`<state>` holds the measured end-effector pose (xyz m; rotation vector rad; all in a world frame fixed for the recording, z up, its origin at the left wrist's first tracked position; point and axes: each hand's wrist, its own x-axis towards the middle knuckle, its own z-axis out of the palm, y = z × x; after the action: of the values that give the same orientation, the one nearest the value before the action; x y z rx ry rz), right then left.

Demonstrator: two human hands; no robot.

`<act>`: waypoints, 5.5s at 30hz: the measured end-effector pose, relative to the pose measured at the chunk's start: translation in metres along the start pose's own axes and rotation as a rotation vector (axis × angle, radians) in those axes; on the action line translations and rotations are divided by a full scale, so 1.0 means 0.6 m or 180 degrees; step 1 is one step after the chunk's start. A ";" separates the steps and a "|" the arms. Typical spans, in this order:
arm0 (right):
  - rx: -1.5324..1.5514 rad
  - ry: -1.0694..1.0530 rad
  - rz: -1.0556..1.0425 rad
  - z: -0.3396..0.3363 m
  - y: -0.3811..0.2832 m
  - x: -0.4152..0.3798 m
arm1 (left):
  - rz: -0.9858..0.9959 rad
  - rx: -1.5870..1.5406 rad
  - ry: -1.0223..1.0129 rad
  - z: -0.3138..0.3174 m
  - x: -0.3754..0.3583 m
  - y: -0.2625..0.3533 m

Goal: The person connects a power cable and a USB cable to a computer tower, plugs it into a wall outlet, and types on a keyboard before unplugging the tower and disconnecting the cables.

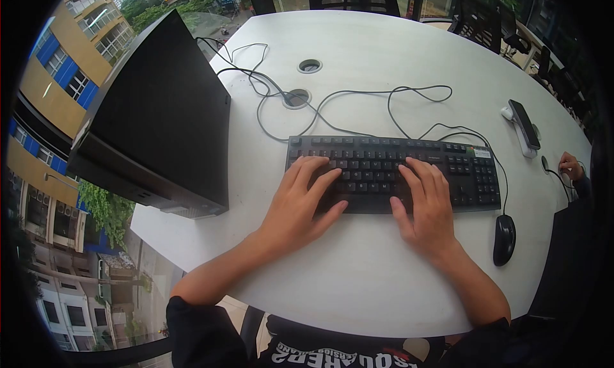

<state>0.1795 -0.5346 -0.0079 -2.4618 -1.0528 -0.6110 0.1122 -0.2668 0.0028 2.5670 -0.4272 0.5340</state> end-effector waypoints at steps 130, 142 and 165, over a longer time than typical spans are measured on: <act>-0.0431 0.0484 -0.0230 0.028 -0.006 -0.007 | 0.0319 0.0865 0.0014 0.030 0.002 0.016; -0.0329 0.0678 -0.0719 0.038 0.012 -0.002 | 0.0270 0.0927 0.0157 0.040 0.002 0.013; -0.0065 0.0612 -0.0383 0.003 0.019 -0.003 | 0.0397 0.0592 0.0325 0.036 0.007 0.013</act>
<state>0.1874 -0.5424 -0.0124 -2.3138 -1.1271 -0.8810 0.1190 -0.2854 -0.0096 2.6862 -0.5265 0.7793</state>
